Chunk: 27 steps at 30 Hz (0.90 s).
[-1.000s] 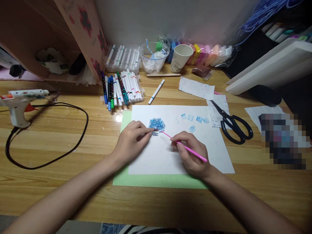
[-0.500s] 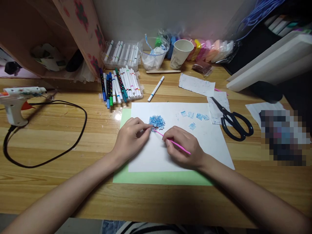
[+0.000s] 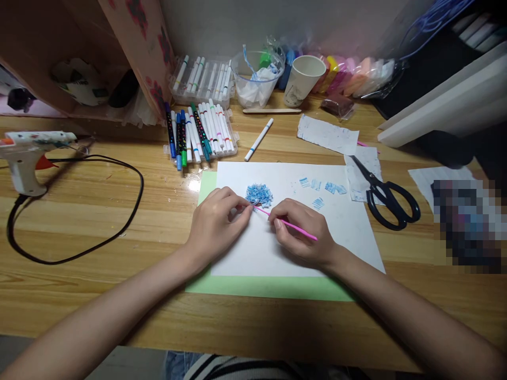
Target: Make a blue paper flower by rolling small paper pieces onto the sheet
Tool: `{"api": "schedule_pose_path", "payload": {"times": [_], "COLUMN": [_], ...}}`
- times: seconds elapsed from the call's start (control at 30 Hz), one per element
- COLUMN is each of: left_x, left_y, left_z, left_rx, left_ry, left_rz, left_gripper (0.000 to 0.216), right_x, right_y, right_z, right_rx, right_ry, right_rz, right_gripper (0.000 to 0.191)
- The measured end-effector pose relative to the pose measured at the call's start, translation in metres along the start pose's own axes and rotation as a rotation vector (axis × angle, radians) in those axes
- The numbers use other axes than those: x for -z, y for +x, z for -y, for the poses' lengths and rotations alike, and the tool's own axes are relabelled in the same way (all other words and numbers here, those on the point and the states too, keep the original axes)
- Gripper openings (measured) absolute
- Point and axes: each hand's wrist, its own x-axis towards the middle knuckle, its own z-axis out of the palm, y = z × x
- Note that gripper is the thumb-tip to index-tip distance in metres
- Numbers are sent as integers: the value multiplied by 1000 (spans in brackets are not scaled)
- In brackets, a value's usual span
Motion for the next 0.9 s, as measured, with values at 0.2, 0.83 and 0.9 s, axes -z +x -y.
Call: {"api": "schedule_pose_path", "payload": {"times": [0.2, 0.83, 0.9], "left_x": [-1, 0, 0], "left_y": [-1, 7, 8], "left_z": [-1, 1, 2], "left_rx": [117, 123, 124], "left_ry": [-42, 4, 5], "left_rz": [29, 50, 41], "left_gripper": [12, 8, 8], "right_x": [2, 0, -2], "right_y": [-3, -2, -1], "right_z": [0, 1, 1], "right_rx": [5, 18, -4], "right_ry": [9, 40, 29], "right_rz": [-23, -85, -60], "right_gripper": [16, 16, 15]}}
